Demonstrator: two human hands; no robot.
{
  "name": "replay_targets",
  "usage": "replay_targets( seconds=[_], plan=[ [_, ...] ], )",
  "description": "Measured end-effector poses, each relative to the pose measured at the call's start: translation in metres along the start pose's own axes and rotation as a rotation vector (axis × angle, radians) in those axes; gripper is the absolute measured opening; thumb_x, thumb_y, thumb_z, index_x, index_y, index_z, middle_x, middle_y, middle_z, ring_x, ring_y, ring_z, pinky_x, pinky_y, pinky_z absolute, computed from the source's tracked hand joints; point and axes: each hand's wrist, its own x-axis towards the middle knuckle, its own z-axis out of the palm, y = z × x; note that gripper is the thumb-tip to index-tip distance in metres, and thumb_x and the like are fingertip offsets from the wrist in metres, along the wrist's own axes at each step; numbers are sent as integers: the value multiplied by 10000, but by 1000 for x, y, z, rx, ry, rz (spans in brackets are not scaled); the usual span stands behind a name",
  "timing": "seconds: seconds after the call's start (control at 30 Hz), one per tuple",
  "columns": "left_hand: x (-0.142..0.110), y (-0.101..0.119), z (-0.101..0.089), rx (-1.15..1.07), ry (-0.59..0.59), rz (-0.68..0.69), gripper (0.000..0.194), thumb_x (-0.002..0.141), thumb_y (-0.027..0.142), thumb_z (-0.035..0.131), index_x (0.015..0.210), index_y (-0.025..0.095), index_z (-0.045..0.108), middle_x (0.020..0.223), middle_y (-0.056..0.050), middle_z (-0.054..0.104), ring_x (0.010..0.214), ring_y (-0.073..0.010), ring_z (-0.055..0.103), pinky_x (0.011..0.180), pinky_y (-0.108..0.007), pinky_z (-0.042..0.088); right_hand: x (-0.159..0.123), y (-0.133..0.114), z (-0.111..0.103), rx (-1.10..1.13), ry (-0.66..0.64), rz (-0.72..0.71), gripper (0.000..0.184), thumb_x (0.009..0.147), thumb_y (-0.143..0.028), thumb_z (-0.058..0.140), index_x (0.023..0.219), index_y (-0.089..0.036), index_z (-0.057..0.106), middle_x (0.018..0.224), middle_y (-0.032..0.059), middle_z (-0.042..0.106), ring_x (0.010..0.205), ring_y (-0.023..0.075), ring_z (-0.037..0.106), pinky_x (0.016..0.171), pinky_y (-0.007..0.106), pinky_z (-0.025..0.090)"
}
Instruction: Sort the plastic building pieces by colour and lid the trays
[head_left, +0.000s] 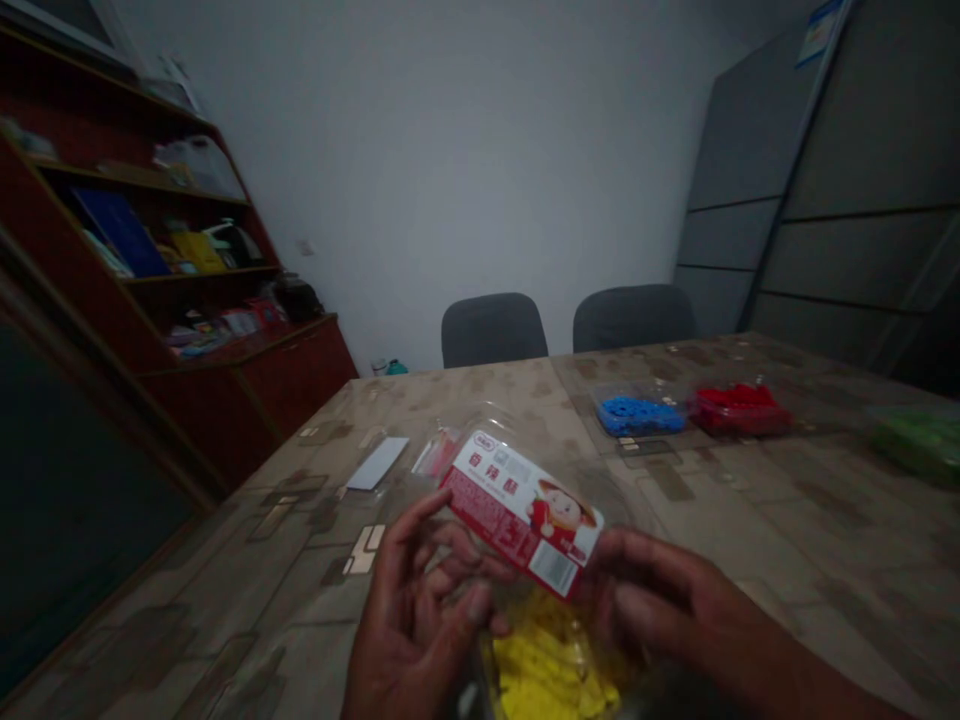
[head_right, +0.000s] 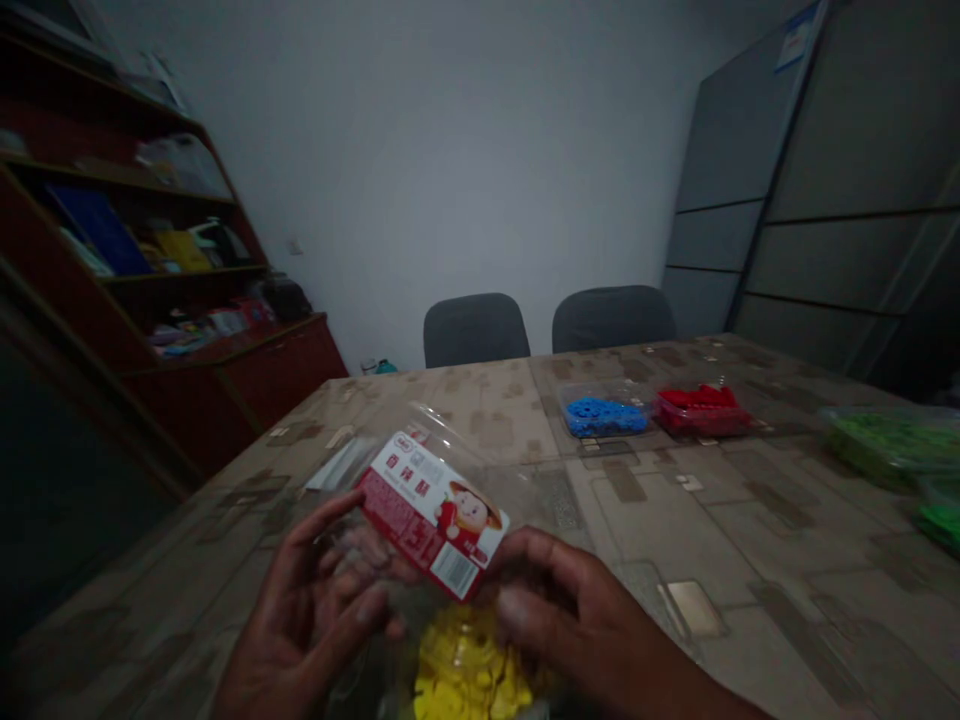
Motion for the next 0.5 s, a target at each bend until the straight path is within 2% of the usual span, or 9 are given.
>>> replay_targets(
  seconds=[0.07, 0.13, 0.2, 0.27, 0.37, 0.5],
  plan=[
    [-2, -1, -3, -51, -99, -39, 590, 701, 340, 787, 1216, 335, 500, 924, -24, 641, 694, -195, 676, 526, -283, 580, 2, -13, -6, -14, 165, -8, 353, 858, -501, 580, 1006, -190, 659, 784, 37, 647, 678, 154, 597, 648, 270, 505],
    [0, 2, -9, -43, -156, -43, 552, 733, 379, 756, 1218, 333, 496, 854, -12, 656, 578, -160, 658, 492, -264, 542, 3, -28, -16, -16, 342, -49, 337, 857, -497, 585, 1007, -204, 658, 774, 29, 662, 660, 152, 590, 630, 259, 508],
    [7, 5, -19, 46, -120, -17, 440, 787, 375, 704, 1176, 316, 508, 789, 14, 644, 528, -128, 624, 449, -220, 490, 2, -39, -29, -29, 484, -58, 379, 800, -541, 631, 1008, -226, 664, 733, 13, 671, 626, 155, 591, 569, 237, 504],
    [17, 5, -31, 174, -40, -24, 348, 811, 359, 679, 1115, 294, 522, 772, 36, 602, 544, -108, 582, 431, -187, 463, 1, -40, -42, -101, 571, -8, 452, 739, -605, 655, 987, -229, 680, 675, 6, 668, 599, 167, 597, 486, 216, 476],
    [24, -8, -45, 272, -73, -124, 344, 819, 438, 648, 1088, 271, 512, 782, 42, 546, 550, -111, 546, 376, -178, 458, 0, -23, -52, -262, 521, 82, 472, 753, -633, 618, 946, -211, 708, 706, 31, 690, 652, 206, 637, 505, 247, 494],
    [14, -39, -48, 223, -120, -279, 368, 822, 483, 625, 1079, 245, 513, 771, 43, 523, 503, -96, 542, 302, -139, 411, 2, 6, -48, -436, 384, 77, 476, 858, -597, 499, 963, -191, 725, 898, 91, 730, 866, 281, 663, 730, 360, 533]
  ],
)
